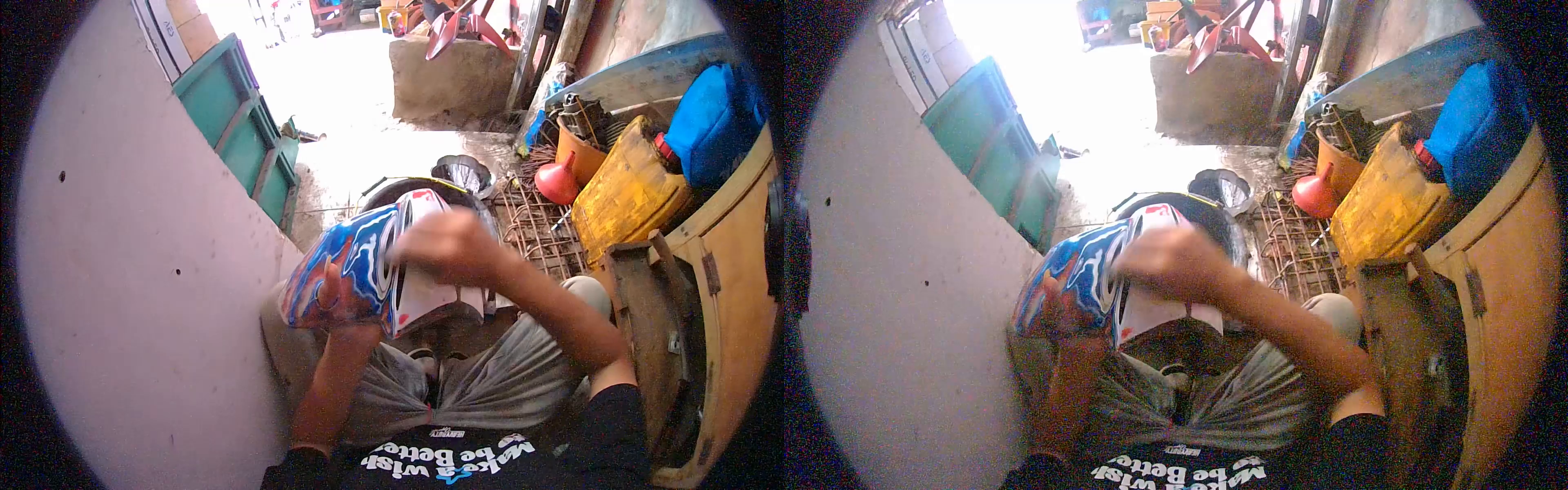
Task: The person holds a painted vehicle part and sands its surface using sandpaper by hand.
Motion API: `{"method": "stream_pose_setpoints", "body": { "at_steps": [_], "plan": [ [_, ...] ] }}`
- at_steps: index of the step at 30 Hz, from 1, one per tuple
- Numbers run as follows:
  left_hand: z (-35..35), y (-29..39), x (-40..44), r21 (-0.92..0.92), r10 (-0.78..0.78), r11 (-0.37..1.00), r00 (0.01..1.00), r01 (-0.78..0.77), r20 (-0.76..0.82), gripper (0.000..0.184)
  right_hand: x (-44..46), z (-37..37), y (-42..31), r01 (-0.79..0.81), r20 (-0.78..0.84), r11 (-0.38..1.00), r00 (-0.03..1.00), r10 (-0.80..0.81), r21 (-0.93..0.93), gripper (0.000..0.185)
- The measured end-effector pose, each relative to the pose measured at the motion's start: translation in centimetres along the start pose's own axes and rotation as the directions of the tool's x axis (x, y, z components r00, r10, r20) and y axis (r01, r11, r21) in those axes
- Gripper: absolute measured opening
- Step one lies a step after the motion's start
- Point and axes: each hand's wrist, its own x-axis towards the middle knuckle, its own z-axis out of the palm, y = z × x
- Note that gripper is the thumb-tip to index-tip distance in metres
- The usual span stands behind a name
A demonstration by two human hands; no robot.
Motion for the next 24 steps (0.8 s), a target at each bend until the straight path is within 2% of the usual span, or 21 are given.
{"method": "stream_pose_setpoints", "body": {
  "at_steps": [1, 2, 4, 5, 6, 7, 9, 10, 12, 13, 14, 16, 17, 18, 20, 22, 23, 24],
  "plan": [
    [1.4, 0.4, -0.2, -0.144, -0.011, 0.989, 0.996, 0.024, 0.092, 0.085, -0.9, -0.7, 2.5, -0.146, 0.055, 0.972, 0.986, 0.158, -0.186, 0.018],
    [2.7, 0.9, -0.3, -0.279, -0.022, 0.958, 0.983, 0.074, 0.184, 0.086, -0.6, -2.0, 2.2, -0.244, 0.099, 0.941, 0.957, 0.273, -0.233, 0.019],
    [1.7, 0.5, -0.3, -0.031, 0.032, 0.999, 0.998, -0.030, 0.049, 0.086, -0.6, 0.1, 0.1, -0.063, 0.060, 0.992, 0.996, 0.070, -0.113, 0.021],
    [1.5, 0.4, -0.1, 0.012, 0.037, 0.999, 0.999, -0.038, 0.022, 0.086, 0.3, 0.6, -2.6, 0.092, -0.034, 0.996, 0.995, -0.092, -0.013, 0.021],
    [1.2, 0.4, 0.0, 0.054, 0.043, 0.998, 0.999, -0.042, -0.006, 0.086, 0.2, 1.5, -4.3, 0.230, 0.015, 0.968, 0.972, -0.233, 0.097, 0.021],
    [0.9, 0.5, 0.0, 0.014, 0.005, 1.000, 1.000, -0.005, 0.000, 0.087, 0.3, 1.4, -4.2, 0.239, 0.003, 0.966, 0.971, -0.241, 0.095, 0.021],
    [0.5, 0.6, -0.6, -0.072, -0.074, 0.995, 0.997, 0.075, 0.013, 0.087, 0.2, 0.5, -2.1, 0.123, 0.007, 0.992, 0.992, -0.123, 0.026, 0.020],
    [0.3, 0.6, -0.5, -0.081, -0.074, 0.994, 0.997, 0.075, 0.024, 0.087, 0.0, -0.8, 0.1, 0.035, 0.144, 0.985, 0.989, -0.011, -0.169, 0.018],
    [0.2, 0.3, -0.8, -0.102, -0.072, 0.992, 0.997, 0.075, 0.036, 0.087, -0.8, -1.6, 2.3, -0.155, 0.083, 0.949, 0.979, 0.184, -0.276, 0.017],
    [0.0, 0.4, -0.6, -0.103, -0.077, 0.991, 0.996, 0.082, 0.051, 0.086, -0.6, -1.4, 1.5, -0.064, 0.227, 0.940, 0.963, 0.146, -0.334, 0.016],
    [-0.4, 0.5, -0.1, -0.105, -0.082, 0.990, 0.994, 0.089, 0.070, 0.086, -0.2, 0.0, -0.5, 0.035, 0.029, 0.994, 0.999, -0.033, -0.108, 0.018],
    [-1.6, 0.4, 0.1, -0.116, -0.084, 0.989, 0.993, 0.094, 0.084, 0.086, 0.5, 1.0, -4.6, 0.244, 0.009, 0.964, 0.969, -0.246, 0.108, 0.019],
    [-3.4, 0.2, -0.3, -0.173, -0.141, 0.973, 0.988, 0.150, 0.068, 0.084, 0.8, 0.3, -5.1, 0.289, 0.074, 0.954, 0.953, -0.295, 0.084, 0.020],
    [-5.1, 0.1, -0.8, -0.231, -0.196, 0.952, 0.979, 0.203, 0.052, 0.083, 0.2, 0.3, -2.8, 0.179, 0.063, 0.983, 0.981, -0.181, 0.039, 0.018],
    [0.4, 0.8, -0.8, -0.140, -0.126, 0.982, 0.992, 0.125, -0.001, 0.081, -0.8, -0.4, 1.6, -0.089, 0.090, 0.991, 0.991, 0.098, -0.097, 0.014],
    [1.7, 0.6, -0.7, -0.024, -0.038, 0.999, 0.999, 0.037, -0.033, 0.081, -0.7, -1.7, 2.8, -0.165, 0.082, 0.953, 0.978, 0.191, -0.254, 0.012],
    [1.2, 0.4, -0.5, 0.049, 0.012, 0.999, 0.999, -0.011, -0.034, 0.082, -1.1, -0.9, 1.4, -0.139, 0.150, 0.958, 0.972, 0.181, -0.251, 0.012],
    [0.5, 0.3, -0.5, 0.045, 0.004, 0.999, 1.000, -0.003, -0.024, 0.082, -0.3, 0.3, -0.9, -0.017, 0.030, 0.996, 0.999, 0.020, -0.086, 0.014]
  ]
}}
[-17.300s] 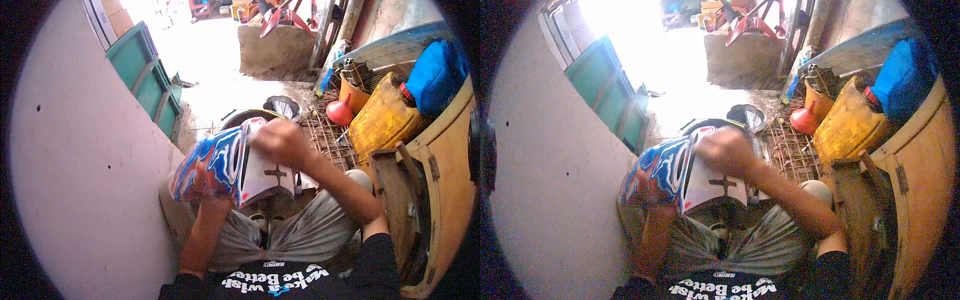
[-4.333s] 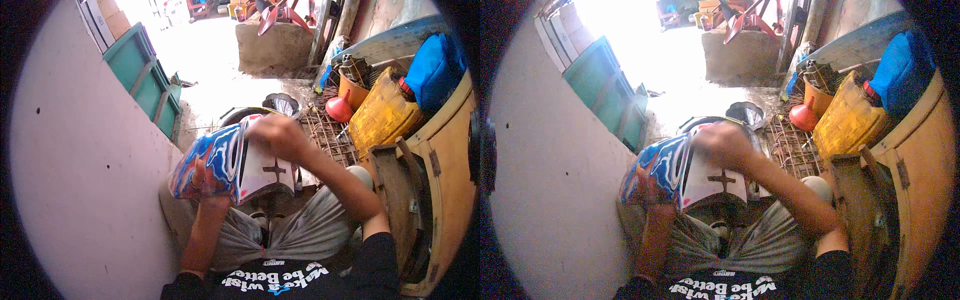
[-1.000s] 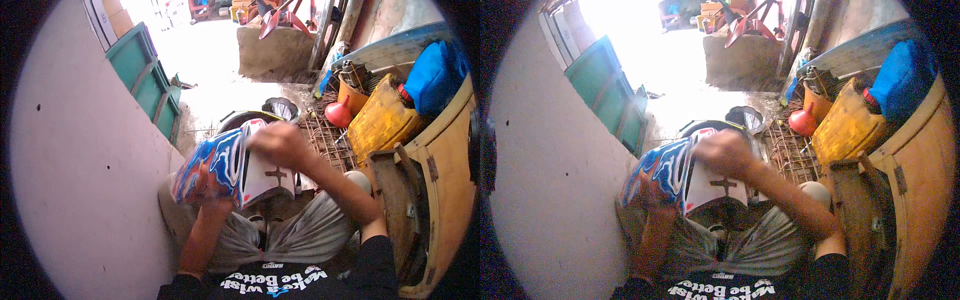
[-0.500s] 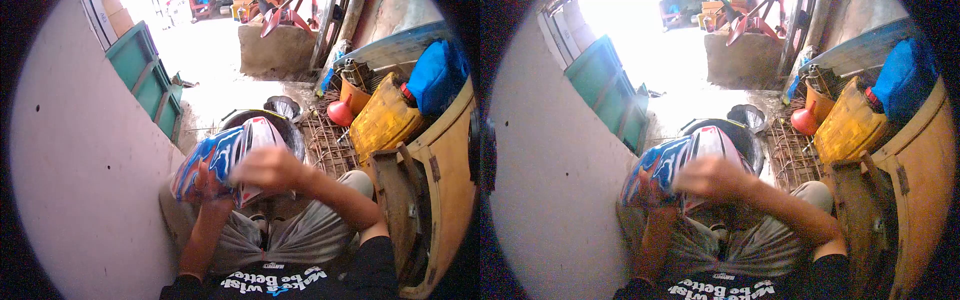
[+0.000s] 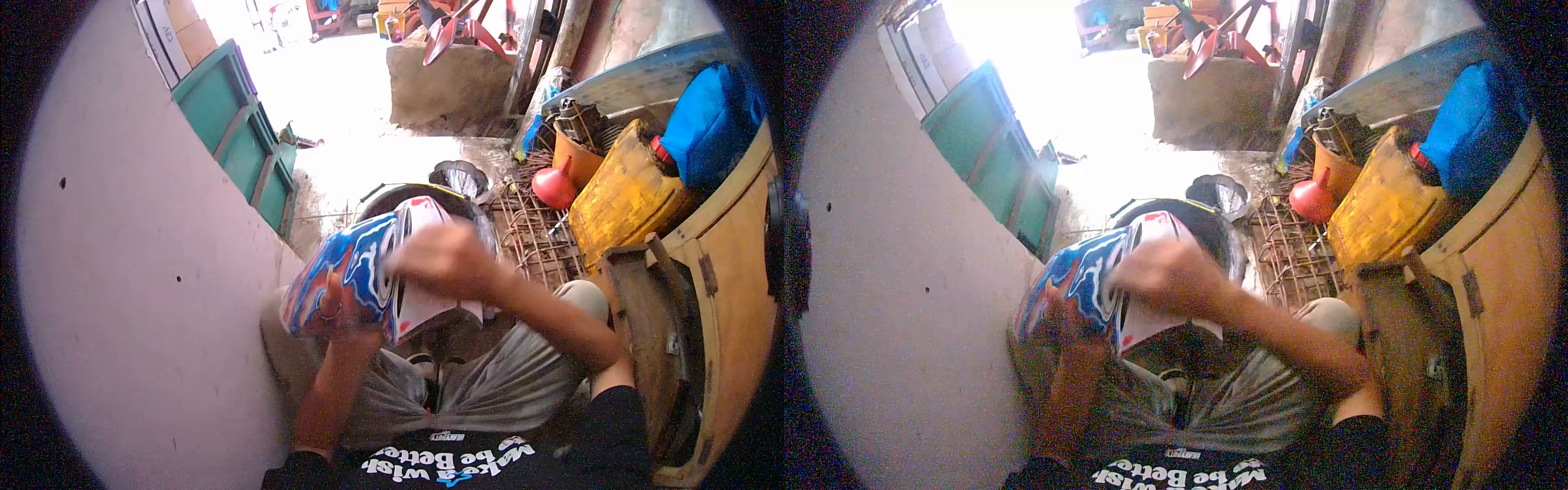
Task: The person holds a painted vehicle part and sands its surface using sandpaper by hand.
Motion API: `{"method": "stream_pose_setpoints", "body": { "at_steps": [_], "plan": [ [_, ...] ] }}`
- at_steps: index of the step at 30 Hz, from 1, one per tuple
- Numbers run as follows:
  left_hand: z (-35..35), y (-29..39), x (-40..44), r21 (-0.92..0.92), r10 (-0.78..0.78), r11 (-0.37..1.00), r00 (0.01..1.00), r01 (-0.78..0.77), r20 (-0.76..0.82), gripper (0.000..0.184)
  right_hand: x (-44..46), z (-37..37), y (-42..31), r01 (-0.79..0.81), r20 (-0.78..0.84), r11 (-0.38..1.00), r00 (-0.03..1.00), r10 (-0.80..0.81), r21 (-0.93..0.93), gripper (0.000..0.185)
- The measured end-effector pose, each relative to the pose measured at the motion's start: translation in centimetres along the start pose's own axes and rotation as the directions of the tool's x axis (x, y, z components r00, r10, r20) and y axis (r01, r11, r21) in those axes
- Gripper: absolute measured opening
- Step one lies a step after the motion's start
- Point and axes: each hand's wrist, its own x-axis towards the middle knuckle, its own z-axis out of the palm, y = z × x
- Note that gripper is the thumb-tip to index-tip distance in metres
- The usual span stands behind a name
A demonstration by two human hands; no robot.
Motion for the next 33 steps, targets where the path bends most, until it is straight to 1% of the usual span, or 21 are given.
{"method": "stream_pose_setpoints", "body": {
  "at_steps": [1, 2, 4, 6, 8, 10, 12, 13, 14, 16, 18, 19, 20, 21, 24, 25, 26, 28, 30, 32, 33],
  "plan": [
    [-0.3, 0.0, 0.2, -0.016, -0.015, 1.000, 1.000, 0.016, 0.016, 0.082, 0.5, 0.9, -2.4, 0.175, -0.096, 0.980, 0.981, -0.166, 0.097, 0.016],
    [-0.7, 0.2, 0.3, -0.038, -0.037, 0.999, 0.999, 0.038, 0.036, 0.083, 1.1, 0.0, -4.4, 0.262, -0.031, 0.939, 0.965, -0.262, 0.222, 0.018],
    [0.2, 0.4, 0.0, -0.032, -0.041, 0.999, 0.999, 0.042, 0.026, 0.083, 0.7, 0.3, -2.9, 0.249, -0.056, 0.940, 0.969, -0.242, 0.235, 0.018],
    [0.9, 0.4, -0.2, -0.028, -0.041, 0.999, 0.999, 0.042, 0.024, 0.083, 0.3, -0.9, 1.3, -0.049, 0.041, 0.997, 0.998, 0.046, 0.064, 0.015],
    [1.0, 0.3, -0.2, -0.016, -0.034, 0.999, 0.999, 0.034, 0.032, 0.083, -0.1, -1.8, 3.1, -0.178, 0.015, 0.977, 0.983, 0.181, -0.119, 0.014],
    [0.7, 0.4, 0.1, 0.005, -0.029, 1.000, 0.998, 0.029, 0.059, 0.083, 0.3, -0.5, -0.6, 0.001, 0.054, 0.996, 0.999, 0.004, -0.086, 0.015],
    [0.8, 0.7, 0.2, 0.034, -0.017, 0.999, 0.995, 0.014, 0.100, 0.083, 1.2, 0.2, -4.5, 0.252, -0.048, 0.931, 0.967, -0.249, 0.263, 0.020],
    [1.3, 1.0, 0.0, 0.077, 0.005, 0.997, 0.996, -0.012, 0.093, 0.084, 1.2, 0.1, -4.4, 0.287, -0.066, 0.929, 0.958, -0.279, 0.232, 0.022],
    [1.7, 1.1, -0.6, 0.090, 0.009, 0.996, 0.999, -0.012, 0.040, 0.083, 0.7, 0.4, -2.5, 0.200, -0.090, 0.951, 0.979, -0.184, 0.237, 0.019],
    [2.7, 1.0, -1.3, 0.106, 0.024, 0.994, 0.999, -0.018, -0.046, 0.083, 0.4, -1.7, 1.8, -0.042, 0.026, 0.999, 0.999, 0.042, -0.003, 0.020],
    [3.4, 0.9, -1.0, 0.123, 0.038, 0.992, 0.993, -0.024, -0.115, 0.082, 0.0, -1.4, 1.1, -0.011, 0.114, 0.985, 0.993, 0.031, -0.173, 0.022],
    [0.5, 0.4, 0.4, -0.085, -0.099, 0.990, 0.982, 0.114, 0.158, 0.085, 0.5, 0.0, -1.1, 0.102, -0.021, 0.995, 0.995, -0.101, 0.014, 0.020],
    [-1.3, 0.0, 0.7, -0.135, -0.126, 0.980, 0.983, 0.144, 0.137, 0.086, 0.8, 1.4, -3.6, 0.232, -0.176, 0.954, 0.964, -0.199, 0.191, 0.018],
    [-2.7, -0.1, 0.5, -0.181, -0.156, 0.968, 0.981, 0.175, 0.114, 0.087, 1.1, 1.0, -5.1, 0.280, -0.087, 0.927, 0.960, -0.266, 0.251, 0.020],
    [-1.4, -1.0, 0.2, -0.153, -0.033, 0.988, 0.993, 0.015, -0.113, 0.092, 0.2, -0.1, 0.5, 0.047, -0.022, 0.998, 0.999, -0.047, 0.030, 0.021],
    [1.1, -0.2, 0.4, -0.338, -0.050, 0.938, 0.994, 0.080, 0.096, 0.092, -0.7, -0.3, 3.0, -0.140, 0.056, 0.985, 0.988, 0.147, -0.102, 0.018],
    [1.9, 0.3, 0.2, -0.177, -0.031, 0.983, 0.997, 0.043, 0.066, 0.092, -0.4, -1.5, 3.0, -0.212, 0.015, 0.962, 0.976, 0.218, -0.173, 0.016],
    [3.7, 1.3, -0.2, 0.167, 0.006, 0.986, 1.000, -0.008, 0.007, 0.093, -0.4, -0.6, 1.9, -0.104, -0.010, 0.984, 0.995, 0.104, -0.145, 0.017],
    [1.0, 0.5, 0.3, -0.031, -0.062, 0.998, 0.997, 0.063, 0.047, 0.094, 0.3, 0.5, -1.8, 0.007, -0.078, 0.999, 0.997, -0.004, 0.040, 0.023],
    [-0.6, 0.3, 0.4, -0.166, -0.089, 0.981, 0.992, 0.103, 0.089, 0.094, 0.8, 0.6, -3.7, 0.096, -0.035, 0.988, 0.995, -0.092, 0.122, 0.022],
    [0.3, 0.7, 0.3, -0.210, -0.067, 0.973, 0.990, 0.092, 0.123, 0.093, 0.8, 0.4, -3.0, 0.049, -0.034, 0.991, 0.998, -0.045, 0.124, 0.022]
  ]
}}
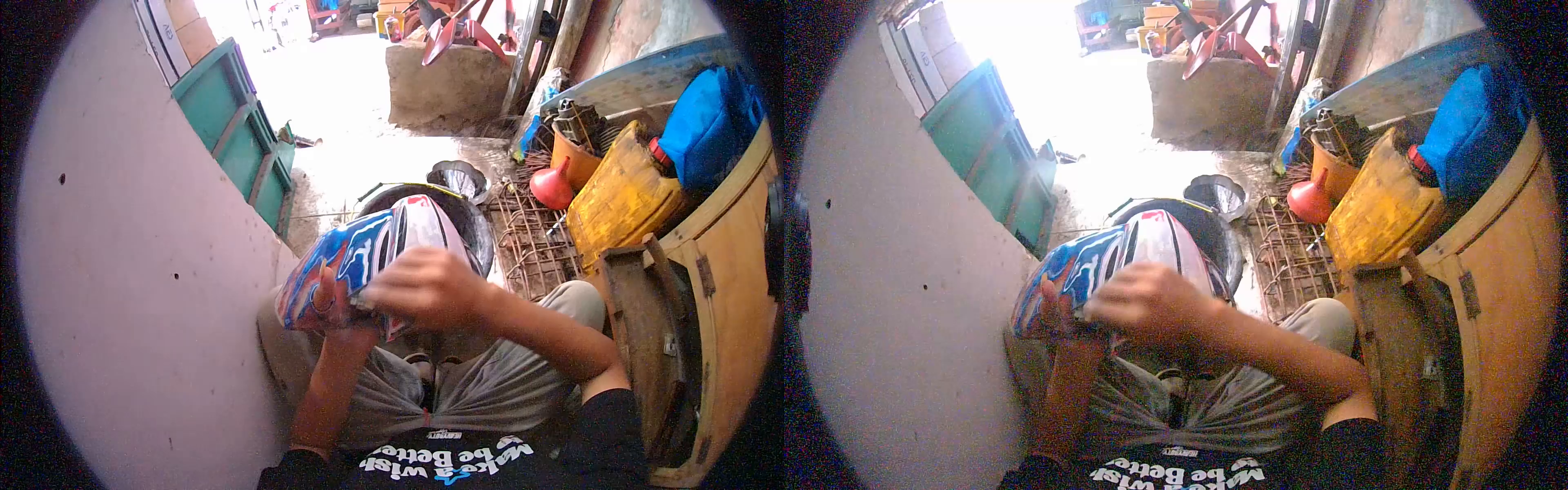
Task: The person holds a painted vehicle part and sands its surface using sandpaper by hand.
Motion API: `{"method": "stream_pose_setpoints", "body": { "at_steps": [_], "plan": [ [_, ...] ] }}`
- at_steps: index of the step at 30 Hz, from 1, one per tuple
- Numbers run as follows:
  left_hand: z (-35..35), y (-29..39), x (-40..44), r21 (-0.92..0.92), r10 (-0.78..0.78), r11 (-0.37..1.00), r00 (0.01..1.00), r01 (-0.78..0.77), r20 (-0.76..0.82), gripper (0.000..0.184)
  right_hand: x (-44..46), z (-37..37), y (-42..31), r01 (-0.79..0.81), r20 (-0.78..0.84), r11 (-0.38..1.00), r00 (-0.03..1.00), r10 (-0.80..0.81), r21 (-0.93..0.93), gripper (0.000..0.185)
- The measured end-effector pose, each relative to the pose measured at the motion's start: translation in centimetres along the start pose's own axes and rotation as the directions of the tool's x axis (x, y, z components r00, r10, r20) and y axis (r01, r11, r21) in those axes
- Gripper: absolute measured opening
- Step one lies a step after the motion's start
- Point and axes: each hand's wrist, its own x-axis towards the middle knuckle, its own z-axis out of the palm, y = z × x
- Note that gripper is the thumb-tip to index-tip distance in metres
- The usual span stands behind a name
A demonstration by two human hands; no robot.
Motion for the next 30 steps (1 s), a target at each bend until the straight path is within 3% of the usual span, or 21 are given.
{"method": "stream_pose_setpoints", "body": {
  "at_steps": [1, 3, 5, 8, 9, 11, 14, 17, 18, 19, 21, 22, 23, 24, 25, 27, 28, 29, 30],
  "plan": [
    [0.4, -0.1, 0.1, 0.077, 0.029, 0.997, 0.999, -0.026, -0.037, 0.091, -0.2, -0.4, 1.3, -0.049, -0.003, 0.999, 0.999, 0.049, 0.000, 0.022],
    [1.1, -0.4, 0.2, 0.234, 0.087, 0.970, 0.990, -0.059, -0.111, 0.086, -0.5, -1.9, 3.8, -0.135, 0.013, 0.975, 0.990, 0.139, -0.178, 0.022],
    [0.9, -0.6, -0.1, 0.208, 0.079, 0.977, 0.990, -0.054, -0.113, 0.084, -1.4, -1.3, 3.9, -0.164, 0.054, 0.965, 0.982, 0.179, -0.207, 0.024],
    [2.1, -0.3, -0.1, 0.366, 0.153, 0.926, 0.979, -0.095, -0.133, 0.085, -0.5, 0.4, -0.5, 0.017, -0.008, 0.999, 1.000, -0.016, 0.039, 0.026],
    [1.1, -0.1, 0.0, 0.288, 0.121, 0.954, 0.986, -0.084, -0.112, 0.086, -0.3, 0.6, -1.7, 0.065, 0.032, 0.998, 0.997, -0.065, 0.005, 0.025],
    [-0.4, 0.0, -0.1, 0.186, 0.055, 0.982, 0.994, -0.037, -0.093, 0.088, -0.1, -0.7, -0.4, -0.009, 0.032, 0.999, 0.999, 0.007, 0.050, 0.024],
    [-0.1, -0.3, -0.1, 0.154, -0.016, 0.988, 0.997, 0.028, -0.073, 0.091, -0.7, -2.1, 3.6, -0.160, 0.003, 0.971, 0.987, 0.163, -0.179, 0.021],
    [-0.1, -0.6, 0.1, 0.151, -0.002, 0.988, 0.994, 0.018, -0.105, 0.093, -0.7, -0.2, 0.9, -0.046, -0.001, 0.997, 0.999, 0.047, -0.067, 0.019],
    [0.1, -0.2, -0.3, 0.188, 0.030, 0.982, 0.979, 0.009, -0.203, 0.093, -0.3, 1.0, -0.4, 0.110, -0.078, 0.994, 0.991, -0.108, 0.024, 0.018],
    [0.3, -0.2, -0.3, 0.188, 0.031, 0.982, 0.985, 0.001, -0.168, 0.091, 0.3, 0.3, -2.3, 0.163, -0.018, 0.984, 0.987, -0.162, 0.070, 0.019],
    [0.9, -0.2, 0.0, 0.189, 0.026, 0.982, 0.995, -0.006, -0.100, 0.087, -0.4, -0.4, 0.2, 0.079, 0.040, 0.997, 0.996, -0.080, 0.027, 0.019],
    [1.3, -0.2, 0.0, 0.185, 0.022, 0.983, 0.998, -0.010, -0.064, 0.085, -0.9, -0.2, 2.6, -0.012, -0.045, 0.994, 0.999, 0.008, -0.108, 0.019],
    [0.0, -0.3, -0.2, 0.268, 0.085, 0.959, 0.995, -0.096, 0.055, 0.085, -0.8, -2.4, 4.1, -0.152, 0.085, 0.964, 0.981, 0.174, -0.219, 0.018],
    [-0.3, -0.6, -0.1, 0.335, 0.136, 0.923, 0.975, -0.189, 0.176, 0.084, -1.1, -2.6, 4.6, -0.190, 0.082, 0.949, 0.973, 0.217, -0.253, 0.018],
    [-0.4, -0.8, -0.1, 0.313, 0.125, 0.939, 0.990, -0.141, 0.071, 0.085, -1.2, -2.6, 4.9, -0.230, 0.071, 0.929, 0.963, 0.261, -0.289, 0.018],
    [0.6, -1.0, 0.2, 0.242, 0.101, 0.968, 0.985, -0.064, -0.141, 0.085, -1.2, 0.5, 1.7, -0.077, -0.086, 0.989, 0.994, 0.067, -0.125, 0.019],
    [-1.3, -0.6, 0.1, 0.183, 0.057, 0.983, 0.991, -0.033, -0.124, 0.086, -0.6, 0.8, -0.3, 0.044, -0.045, 0.998, 0.998, -0.042, 0.054, 0.019],
    [-3.3, 0.0, -0.1, 0.128, 0.013, 0.992, 0.994, 0.001, -0.107, 0.088, 0.2, 0.8, -2.0, 0.149, -0.040, 0.985, 0.988, -0.146, 0.089, 0.017],
    [-3.6, 0.3, -0.4, 0.126, 0.003, 0.992, 0.994, 0.010, -0.107, 0.088, 0.2, 0.7, -1.5, 0.109, -0.008, 0.990, 0.994, -0.109, 0.085, 0.017]
  ]
}}
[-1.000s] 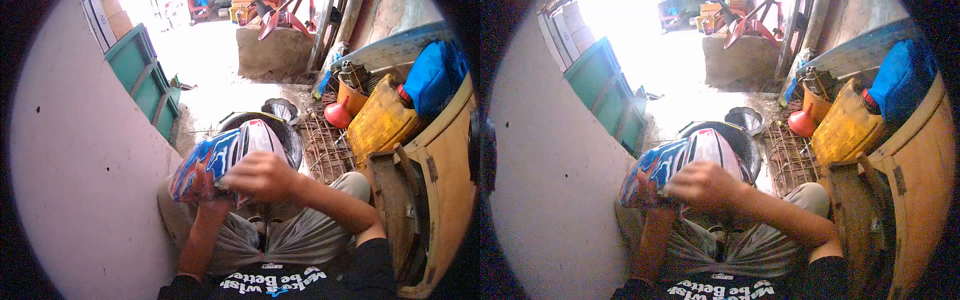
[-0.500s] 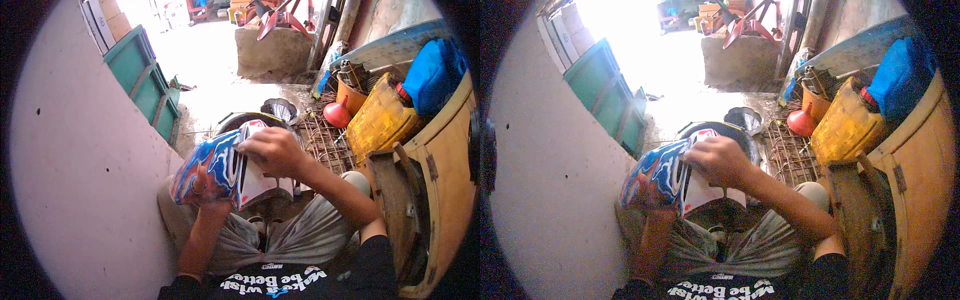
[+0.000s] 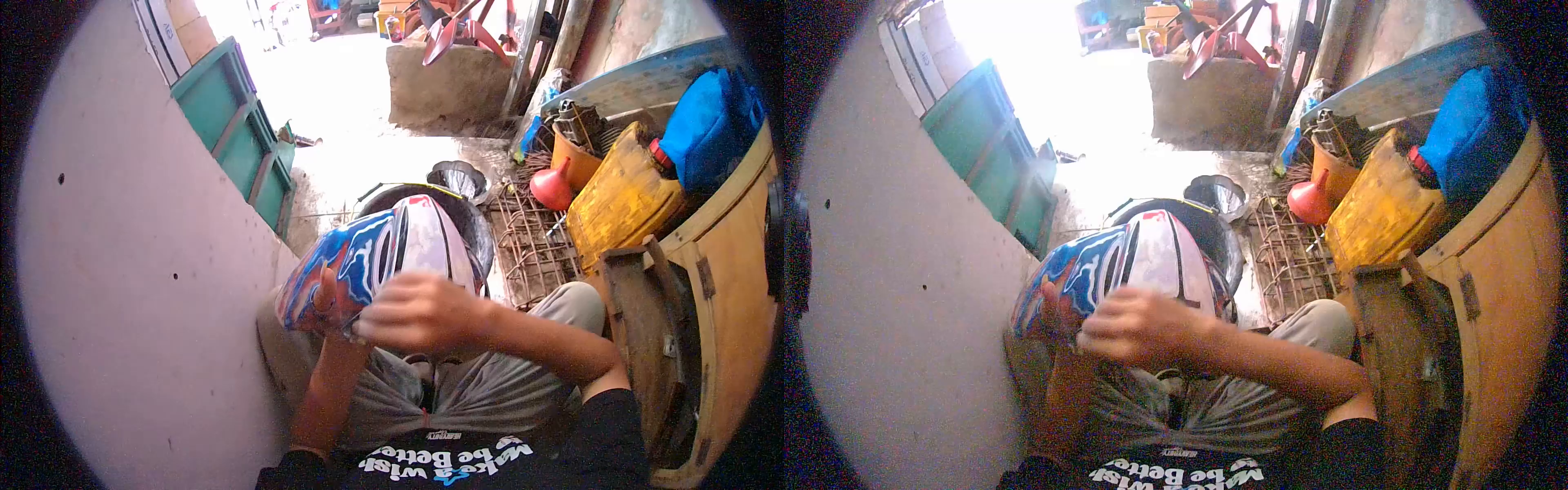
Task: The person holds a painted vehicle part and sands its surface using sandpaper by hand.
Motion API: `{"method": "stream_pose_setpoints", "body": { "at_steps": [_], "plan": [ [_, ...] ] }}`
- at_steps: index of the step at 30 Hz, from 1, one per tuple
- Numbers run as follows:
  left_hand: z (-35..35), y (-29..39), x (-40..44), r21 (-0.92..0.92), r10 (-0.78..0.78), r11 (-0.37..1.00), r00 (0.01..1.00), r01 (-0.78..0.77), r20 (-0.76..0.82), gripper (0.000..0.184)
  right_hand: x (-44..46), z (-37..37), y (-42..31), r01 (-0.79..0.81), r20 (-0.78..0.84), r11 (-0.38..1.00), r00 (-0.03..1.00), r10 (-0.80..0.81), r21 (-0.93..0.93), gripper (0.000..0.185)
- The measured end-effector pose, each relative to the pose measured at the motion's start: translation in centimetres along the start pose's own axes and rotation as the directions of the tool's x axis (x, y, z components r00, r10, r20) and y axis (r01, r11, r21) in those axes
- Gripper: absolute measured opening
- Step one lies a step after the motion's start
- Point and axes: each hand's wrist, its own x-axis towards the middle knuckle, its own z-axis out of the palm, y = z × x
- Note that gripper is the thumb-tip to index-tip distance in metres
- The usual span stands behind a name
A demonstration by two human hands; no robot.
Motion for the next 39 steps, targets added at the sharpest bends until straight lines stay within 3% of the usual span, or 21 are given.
{"method": "stream_pose_setpoints", "body": {
  "at_steps": [1, 5, 7, 8, 9, 11, 13, 15, 17, 19, 21, 23, 25, 27, 29, 32, 33, 35, 37, 38, 39],
  "plan": [
    [0.1, 0.2, -0.2, -0.001, -0.010, 1.000, 1.000, 0.010, 0.002, 0.089, -0.2, -0.5, 1.1, -0.045, 0.029, 0.999, 0.999, 0.045, -0.004, 0.016],
    [4.4, 0.2, -1.1, 0.171, 0.091, 0.982, 0.995, -0.083, -0.043, 0.086, -1.7, -2.6, 6.0, -0.293, 0.036, 0.859, 0.940, 0.339, -0.420, 0.013],
    [4.1, -0.2, -0.3, 0.143, 0.105, 0.985, 0.992, -0.094, -0.066, 0.086, -1.0, -0.9, 2.4, -0.244, -0.022, 0.924, 0.968, 0.248, -0.296, 0.016],
    [2.8, -0.8, 0.1, 0.069, 0.088, 0.994, 0.992, -0.081, -0.095, 0.086, -0.7, -0.1, 1.3, -0.106, -0.051, 0.987, 0.994, 0.101, -0.124, 0.018],
    [3.0, -0.6, 0.3, 0.070, 0.083, 0.995, 0.993, -0.078, -0.078, 0.087, 0.3, -0.7, 0.0, -0.034, 0.060, 0.993, 0.997, 0.041, -0.117, 0.019],
    [3.9, -0.4, 0.2, 0.043, 0.072, 0.997, 0.997, -0.071, -0.038, 0.087, -0.2, -1.2, 1.7, -0.142, 0.021, 0.985, 0.989, 0.144, -0.100, 0.020],
    [5.1, -0.1, 0.1, -0.016, 0.062, 0.998, 0.998, -0.062, 0.019, 0.087, -0.8, -3.1, 5.1, -0.275, 0.028, 0.902, 0.953, 0.302, -0.333, 0.020],
    [4.3, -0.4, 0.3, -0.007, 0.051, 0.999, 0.999, -0.051, 0.005, 0.088, -1.1, -3.0, 4.4, -0.259, 0.080, 0.879, 0.946, 0.315, -0.399, 0.020],
    [2.9, -0.7, 0.5, 0.029, 0.037, 0.999, 0.993, -0.034, -0.110, 0.090, -0.5, -0.3, 1.2, -0.188, -0.079, 0.946, 0.982, 0.173, -0.265, 0.020],
    [2.8, -0.1, 0.0, 0.015, 0.020, 1.000, 0.998, -0.019, -0.065, 0.091, 1.0, -0.3, -1.5, -0.035, 0.006, 0.992, 0.999, 0.036, -0.123, 0.016],
    [3.1, 0.4, -0.6, 0.067, -0.017, 0.998, 0.999, 0.020, -0.046, 0.090, 0.4, -0.9, 0.7, -0.153, 0.005, 0.986, 0.988, 0.154, -0.062, 0.016],
    [6.4, 0.4, -0.9, 0.151, 0.050, 0.988, 0.997, -0.039, -0.064, 0.089, -0.9, -2.4, 4.2, -0.291, 0.056, 0.913, 0.946, 0.319, -0.285, 0.018],
    [6.2, 0.0, -0.4, 0.092, 0.057, 0.994, 0.998, -0.057, 0.005, 0.086, -1.3, -2.6, 4.3, -0.293, -0.020, 0.899, 0.953, 0.303, -0.325, 0.018],
    [3.7, -0.7, 0.4, 0.029, 0.061, 0.998, 0.998, -0.060, -0.005, 0.085, -0.8, -0.3, 1.5, -0.167, -0.070, 0.982, 0.985, 0.161, -0.092, 0.017],
    [-1.6, -0.6, 1.0, -0.077, -0.085, 0.993, 0.993, 0.091, 0.077, 0.085, 0.2, 0.6, -1.4, 0.030, 0.011, 0.999, 0.999, -0.030, -0.036, 0.016],
    [-0.9, -0.1, 0.2, -0.070, -0.074, 0.995, 0.997, 0.076, 0.030, 0.085, -1.0, -1.0, 2.6, -0.192, -0.039, 0.977, 0.981, 0.189, -0.089, 0.017],
    [1.2, -0.4, 0.0, -0.046, -0.028, 0.999, 1.000, 0.028, -0.003, 0.085, -1.6, -2.1, 4.5, -0.270, -0.015, 0.932, 0.961, 0.275, -0.240, 0.018],
    [5.0, -0.7, -0.3, 0.009, 0.060, 0.998, 0.996, -0.060, -0.071, 0.086, -1.6, -2.9, 4.6, -0.252, 0.000, 0.918, 0.964, 0.265, -0.306, 0.018],
    [3.4, -0.4, 0.4, -0.063, -0.037, 0.997, 0.999, 0.036, -0.009, 0.086, -1.0, -0.5, 1.2, -0.170, -0.003, 0.982, 0.985, 0.170, -0.088, 0.019],
    [-1.0, -0.1, 0.5, -0.157, -0.172, 0.971, 0.982, 0.183, 0.084, 0.087, -0.5, 0.2, -0.1, -0.006, -0.015, 0.998, 1.000, 0.005, -0.057, 0.019],
    [-0.3, -0.2, 0.4, -0.118, -0.077, 0.989, 0.995, 0.084, 0.062, 0.087, 0.2, -0.5, -0.7, 0.072, 0.039, 0.995, 0.997, -0.069, -0.072, 0.018]
  ]
}}
